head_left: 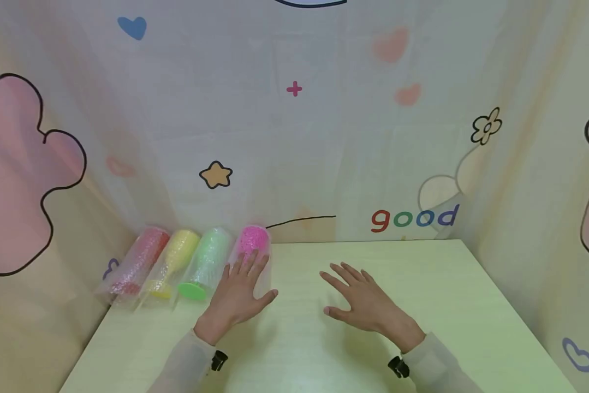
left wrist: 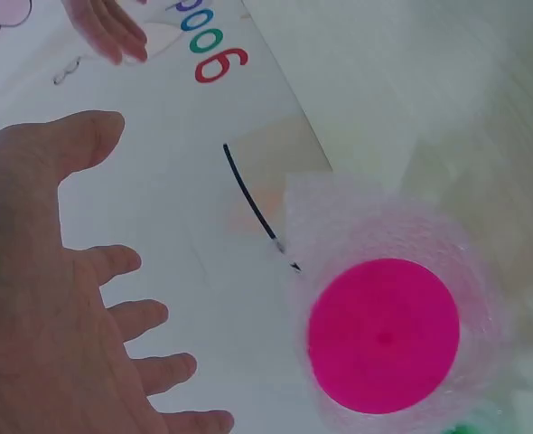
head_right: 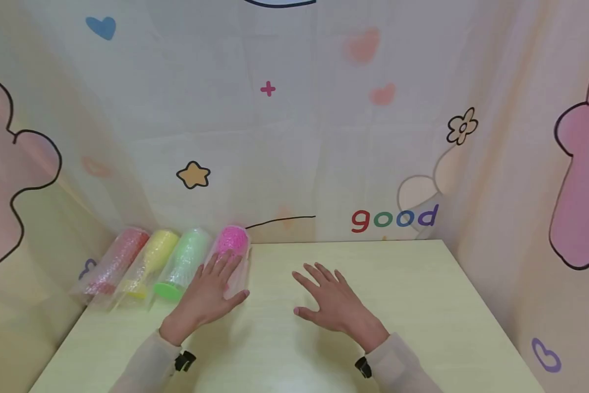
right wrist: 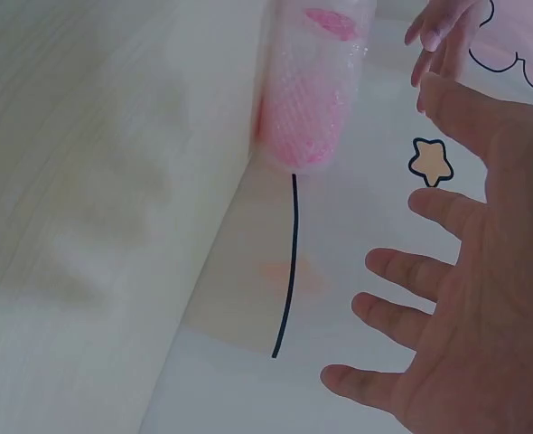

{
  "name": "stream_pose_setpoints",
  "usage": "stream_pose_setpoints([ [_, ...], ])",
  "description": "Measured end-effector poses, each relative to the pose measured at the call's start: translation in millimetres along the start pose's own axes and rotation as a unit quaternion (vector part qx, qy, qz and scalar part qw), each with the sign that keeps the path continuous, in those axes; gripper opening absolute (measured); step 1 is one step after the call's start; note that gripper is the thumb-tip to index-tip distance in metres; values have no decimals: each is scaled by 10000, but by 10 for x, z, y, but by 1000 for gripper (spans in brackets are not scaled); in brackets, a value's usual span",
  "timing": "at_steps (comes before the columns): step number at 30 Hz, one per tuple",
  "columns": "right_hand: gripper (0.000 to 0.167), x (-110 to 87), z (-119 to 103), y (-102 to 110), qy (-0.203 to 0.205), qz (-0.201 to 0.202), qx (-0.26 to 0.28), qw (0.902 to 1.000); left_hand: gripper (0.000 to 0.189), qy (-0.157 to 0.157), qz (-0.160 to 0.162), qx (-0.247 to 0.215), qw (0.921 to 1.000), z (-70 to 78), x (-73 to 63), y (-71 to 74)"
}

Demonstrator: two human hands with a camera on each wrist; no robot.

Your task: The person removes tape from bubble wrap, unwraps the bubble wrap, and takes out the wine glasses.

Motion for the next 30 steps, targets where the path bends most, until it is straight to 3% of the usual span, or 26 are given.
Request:
stream_pose_setpoints([
  [9,74,-31,-16,-76,4,-94,63,9999,85,289,-104,-303,9991,-234,152,-84],
  [30,73,-61,-62,-228,30,-316,211,9993,91,929,-343,-495,9939,-507,371,-418],
])
Point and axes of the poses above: each hand's wrist, its own x-axis towards the middle knuckle, its own y-axis out of the back of the hand, z = x × y, the point moved 9 cm from there along x, towards the middle knuckle, and after that the axes turned 14 degrees about y, right-handed, at the moved point
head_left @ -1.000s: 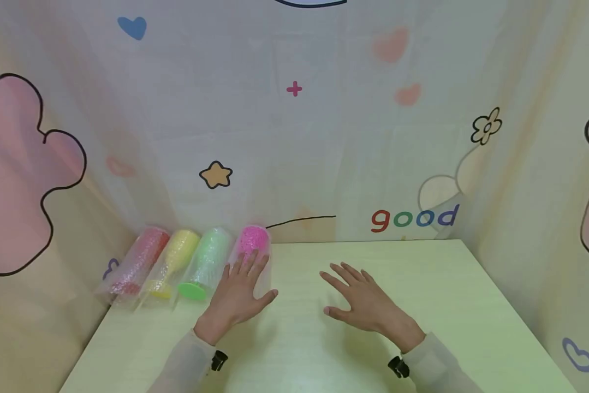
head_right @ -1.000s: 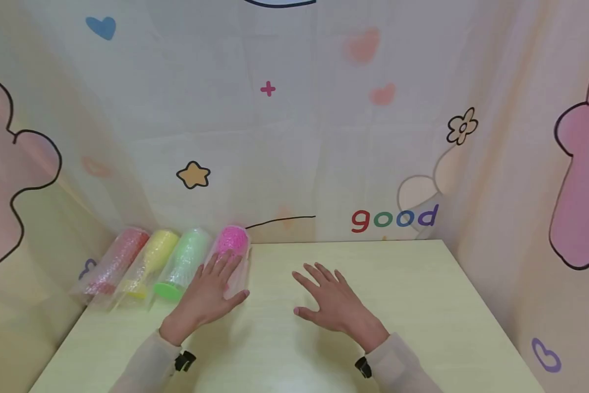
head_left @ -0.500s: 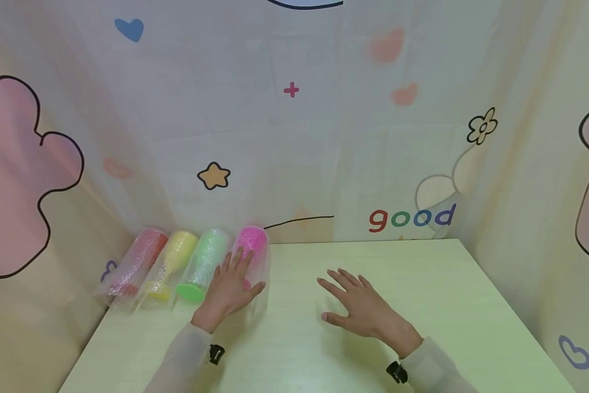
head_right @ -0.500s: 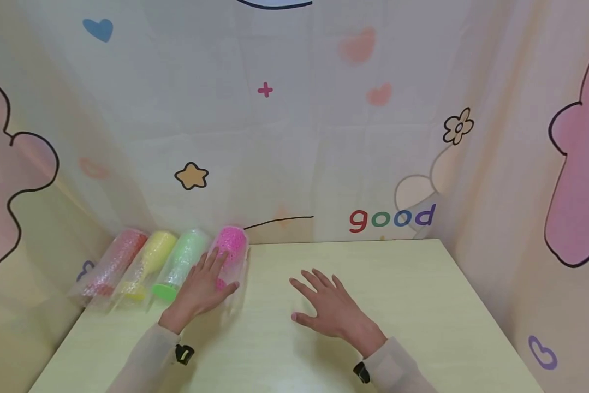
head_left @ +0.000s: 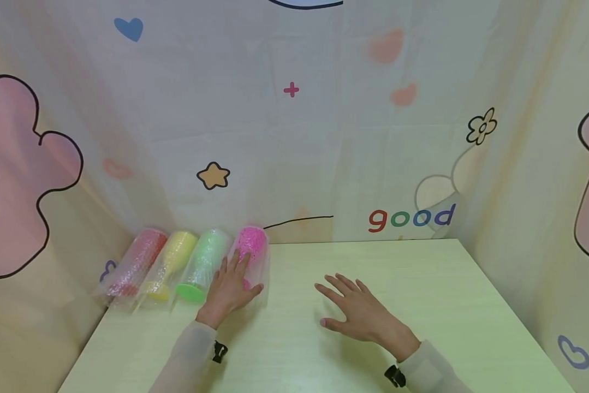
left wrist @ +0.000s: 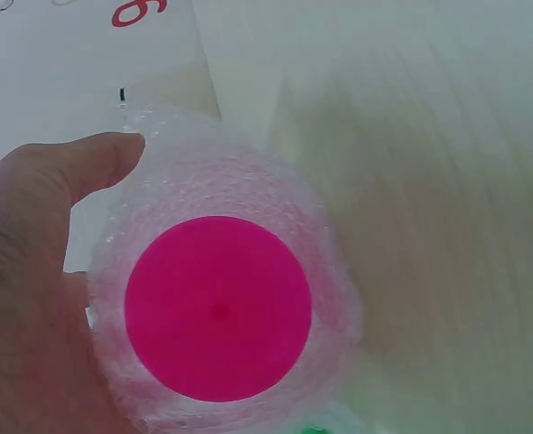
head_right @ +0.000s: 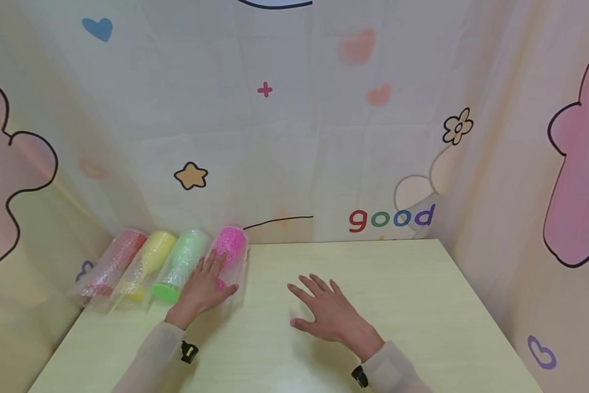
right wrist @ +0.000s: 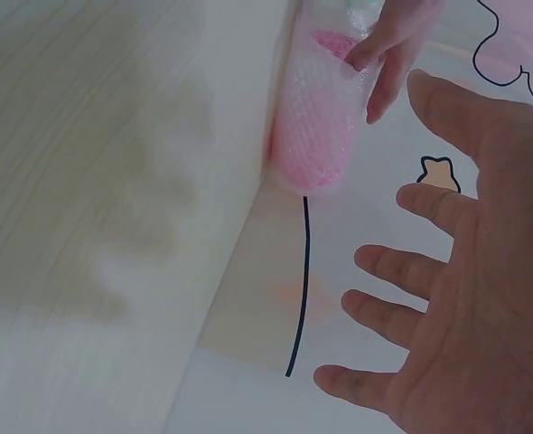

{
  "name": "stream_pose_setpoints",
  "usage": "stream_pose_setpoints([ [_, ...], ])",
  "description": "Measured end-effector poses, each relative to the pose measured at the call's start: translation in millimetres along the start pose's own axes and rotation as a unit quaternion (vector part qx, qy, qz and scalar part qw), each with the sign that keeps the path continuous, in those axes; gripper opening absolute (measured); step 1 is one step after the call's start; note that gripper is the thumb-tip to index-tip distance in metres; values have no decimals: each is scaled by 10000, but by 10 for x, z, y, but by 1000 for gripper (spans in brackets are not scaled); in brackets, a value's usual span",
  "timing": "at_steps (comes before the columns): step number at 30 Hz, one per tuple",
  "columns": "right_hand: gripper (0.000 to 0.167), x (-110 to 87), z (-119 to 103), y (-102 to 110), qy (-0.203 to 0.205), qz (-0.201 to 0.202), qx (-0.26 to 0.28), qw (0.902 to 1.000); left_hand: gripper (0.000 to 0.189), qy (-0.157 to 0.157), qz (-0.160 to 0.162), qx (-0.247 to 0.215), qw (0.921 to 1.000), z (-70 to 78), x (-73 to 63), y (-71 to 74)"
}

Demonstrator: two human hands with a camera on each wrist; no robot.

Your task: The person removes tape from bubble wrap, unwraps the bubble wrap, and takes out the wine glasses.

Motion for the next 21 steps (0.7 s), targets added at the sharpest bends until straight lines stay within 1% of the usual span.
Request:
stream_pose_setpoints([
  [5,73,-5,-24,6,47,33,-21,10000,91,-44,48,7,10000,-24,14,-58],
  [10,72,-9,-25,0,47,52,0,10000,84,-134,238,-136,9995,-8,-1,-27],
  [17,72,-14,-19,-20,7,39,31,10000,78,-218,417,-275,9985,1,-14,-12],
  [21,72,-21,-19,-11,-6,59,38,10000,78,-182,382,-486,9979,18,-50,-32],
])
Point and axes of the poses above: each hand's wrist, its own x-axis towards the middle knuckle, its own y-axis out of the back of the hand, z = x × y, the point moved 9 cm from there along x, towards the middle knuckle, and after that the axes turned 14 degrees about y, right-handed, at the moved point
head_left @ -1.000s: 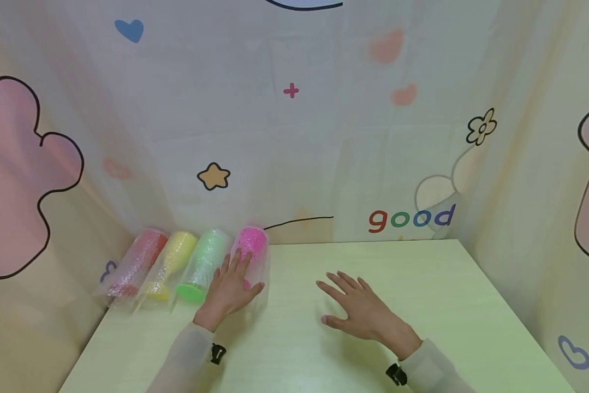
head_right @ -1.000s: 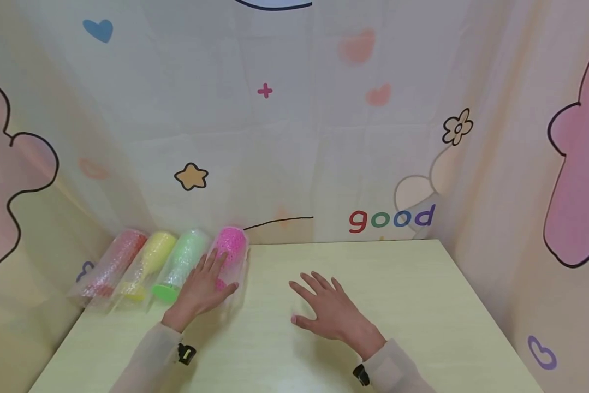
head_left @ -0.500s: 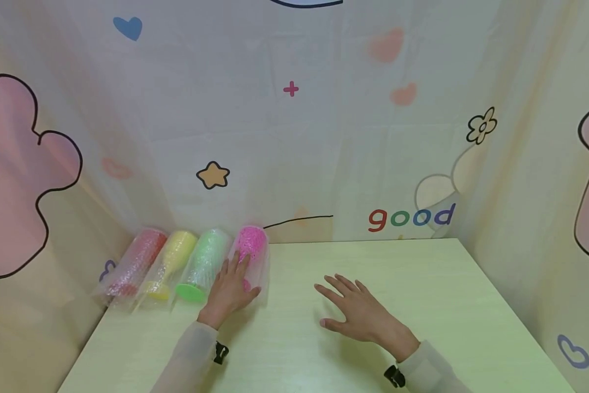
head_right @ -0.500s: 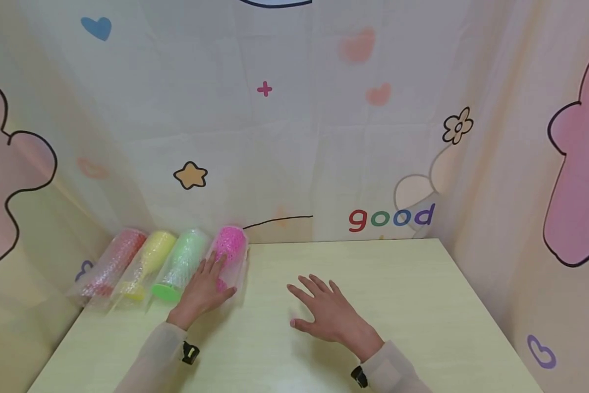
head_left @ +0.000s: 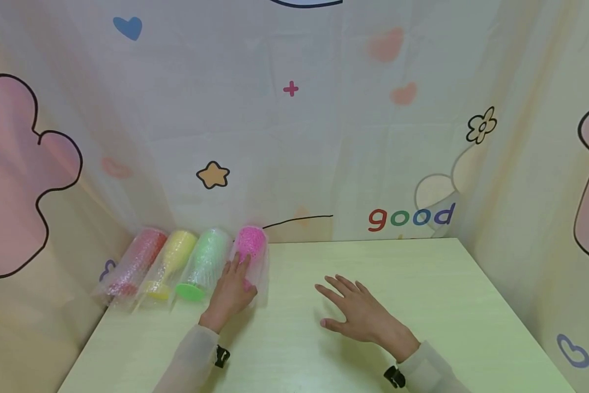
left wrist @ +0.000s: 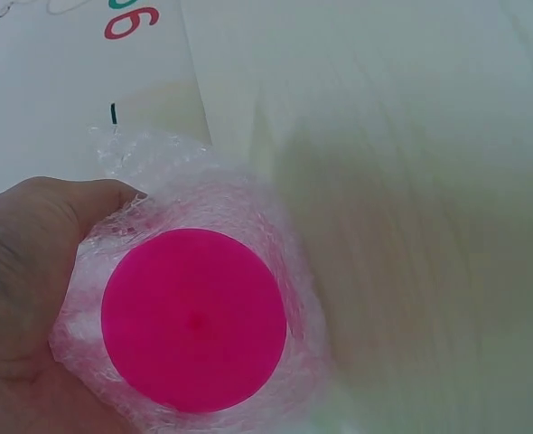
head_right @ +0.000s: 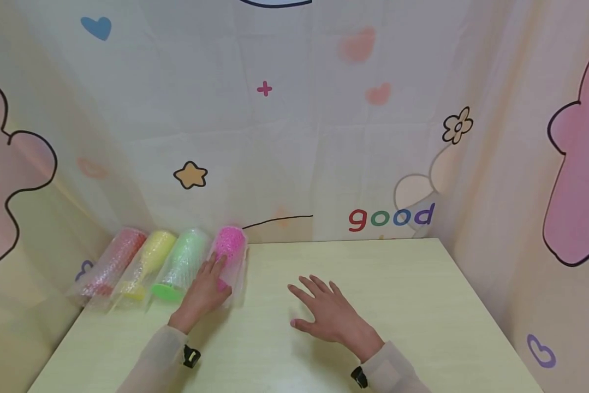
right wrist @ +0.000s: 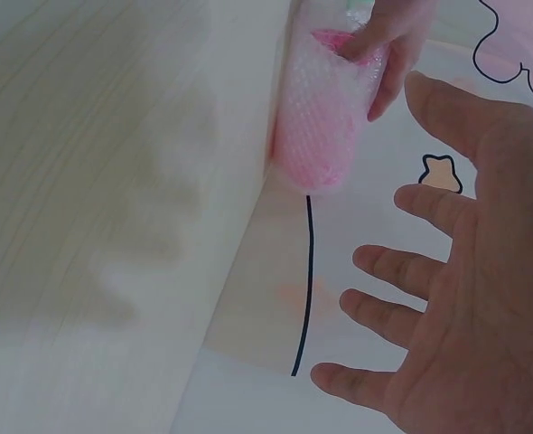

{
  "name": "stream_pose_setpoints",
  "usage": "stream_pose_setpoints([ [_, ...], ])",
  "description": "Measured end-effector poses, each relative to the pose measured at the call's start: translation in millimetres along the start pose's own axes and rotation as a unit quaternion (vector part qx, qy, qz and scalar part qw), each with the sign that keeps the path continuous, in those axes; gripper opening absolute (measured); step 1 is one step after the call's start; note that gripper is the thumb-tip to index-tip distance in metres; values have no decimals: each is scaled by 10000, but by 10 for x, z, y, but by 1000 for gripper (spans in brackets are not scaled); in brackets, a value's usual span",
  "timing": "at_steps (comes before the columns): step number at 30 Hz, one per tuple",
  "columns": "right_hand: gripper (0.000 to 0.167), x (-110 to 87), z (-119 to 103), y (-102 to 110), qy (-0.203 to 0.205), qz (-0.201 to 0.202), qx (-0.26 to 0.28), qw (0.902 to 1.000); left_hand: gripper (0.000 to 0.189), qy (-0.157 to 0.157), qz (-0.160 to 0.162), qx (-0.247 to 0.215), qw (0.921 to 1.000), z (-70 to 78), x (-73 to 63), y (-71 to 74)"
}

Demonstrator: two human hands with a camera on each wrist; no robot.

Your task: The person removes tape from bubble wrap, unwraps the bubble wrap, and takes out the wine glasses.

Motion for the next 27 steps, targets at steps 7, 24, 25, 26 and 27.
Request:
stream_pose_setpoints([
  [7,71,-14,2,-1,4,26,-1,10000,77,-128,14,-170,9998,106,-136,-9],
  [24,72,-29,18,7,-17,167,-11,9999,74,-398,-125,-343,9985,370,-476,-82],
  [25,72,-26,15,19,-8,221,-39,9997,74,-402,-160,-359,9984,384,-493,-93],
  [26,71,-23,14,29,-6,271,-72,9996,74,-408,-197,-370,9983,399,-509,-104],
  [27,71,-20,11,39,1,319,-101,9994,74,-441,-213,-364,9981,420,-526,-111],
])
Point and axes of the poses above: each hand's wrist, its own x-axis towards the middle knuckle, its own y-axis out of the back of the hand, z = x × y, the point moved 9 cm from there along x, towards the middle knuckle, and after that the axes turned 14 degrees about y, right-handed, at the moved point
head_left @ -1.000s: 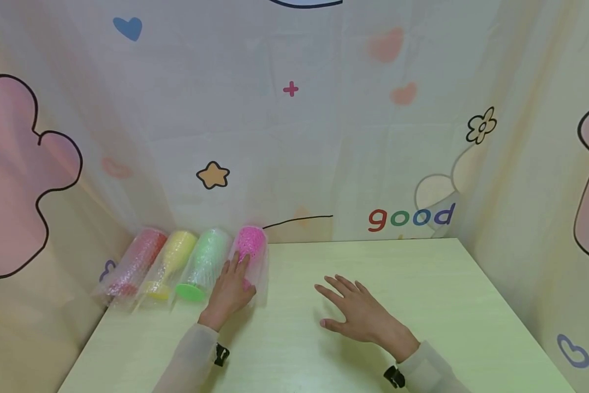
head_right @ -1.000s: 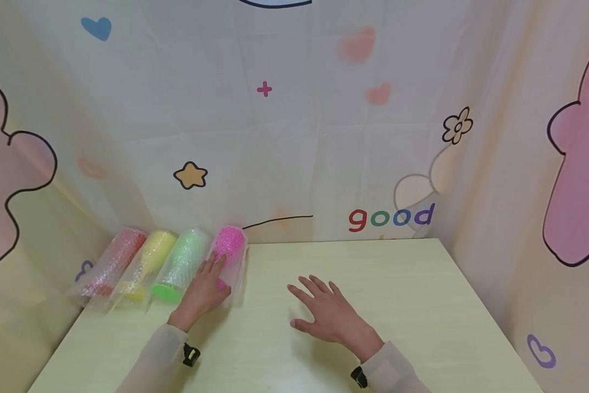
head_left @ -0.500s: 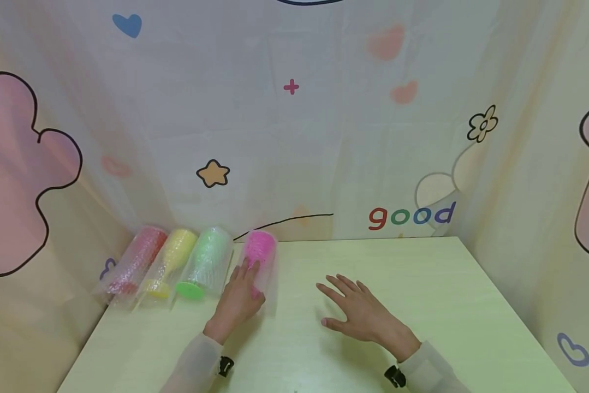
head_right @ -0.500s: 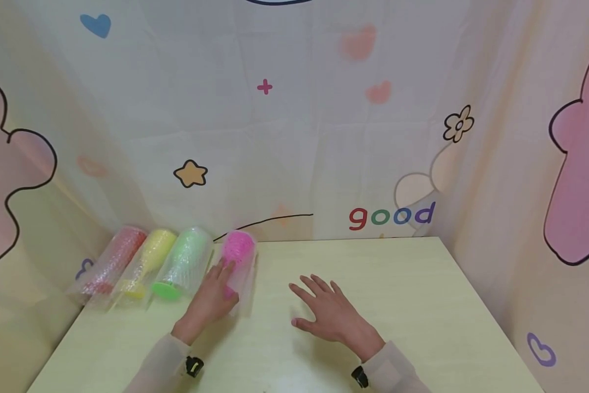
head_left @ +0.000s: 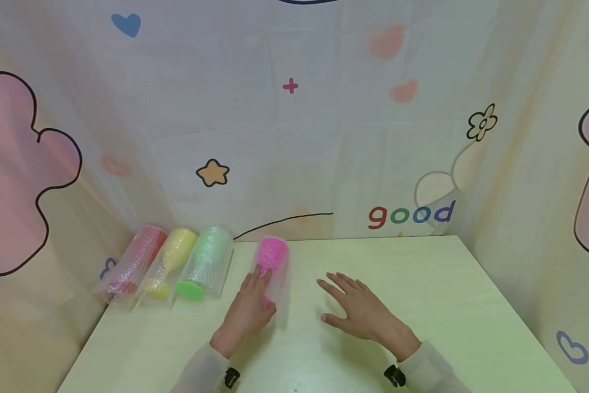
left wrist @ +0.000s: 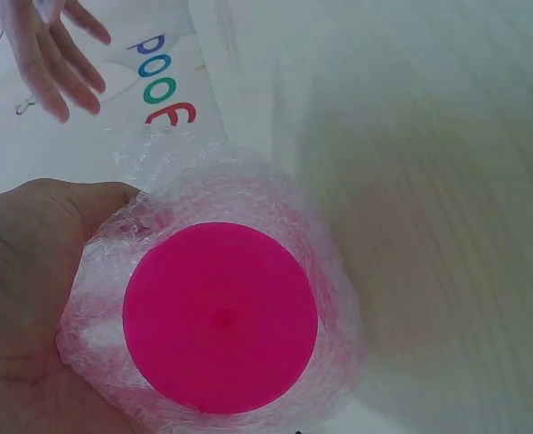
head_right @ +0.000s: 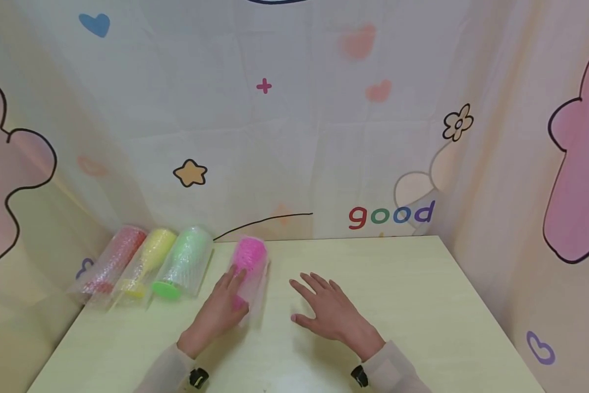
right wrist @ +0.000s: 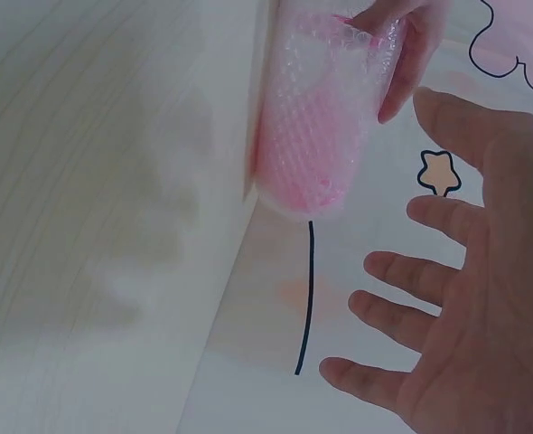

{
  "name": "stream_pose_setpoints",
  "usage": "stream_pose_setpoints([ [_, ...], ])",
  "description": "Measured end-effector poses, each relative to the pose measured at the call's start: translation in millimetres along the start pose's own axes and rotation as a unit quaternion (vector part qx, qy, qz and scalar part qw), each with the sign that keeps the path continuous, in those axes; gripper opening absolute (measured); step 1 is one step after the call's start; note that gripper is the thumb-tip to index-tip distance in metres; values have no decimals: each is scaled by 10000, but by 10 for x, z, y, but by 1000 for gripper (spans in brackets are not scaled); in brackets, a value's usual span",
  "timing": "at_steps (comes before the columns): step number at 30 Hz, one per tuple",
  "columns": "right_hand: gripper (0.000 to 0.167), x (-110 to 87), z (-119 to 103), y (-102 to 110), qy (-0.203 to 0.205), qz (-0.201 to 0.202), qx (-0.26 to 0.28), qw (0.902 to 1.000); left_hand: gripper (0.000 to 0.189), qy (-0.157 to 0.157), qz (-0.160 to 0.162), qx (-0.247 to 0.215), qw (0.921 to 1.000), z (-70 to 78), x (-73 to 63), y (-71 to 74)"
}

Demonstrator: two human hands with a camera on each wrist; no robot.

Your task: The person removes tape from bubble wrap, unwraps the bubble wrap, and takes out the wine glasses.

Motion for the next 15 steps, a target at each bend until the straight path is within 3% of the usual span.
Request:
stream_pose_setpoints([
  [6,70,32,-1,25,-135,154,-90,9997,74,-148,-23,-44,9999,103,-77,-36],
  [15,69,72,-1,34,-533,433,184,9975,76,-67,-115,-137,9998,212,-169,-90],
])
Point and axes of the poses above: each hand's wrist, its own x-axis towards the middle knuckle, its own y-axis out of the back of the hand, z = x × y, the point moved 9 cm from there along x, towards the middle knuckle, and after that the axes turned 14 degrees about y, right-handed, at the moved point
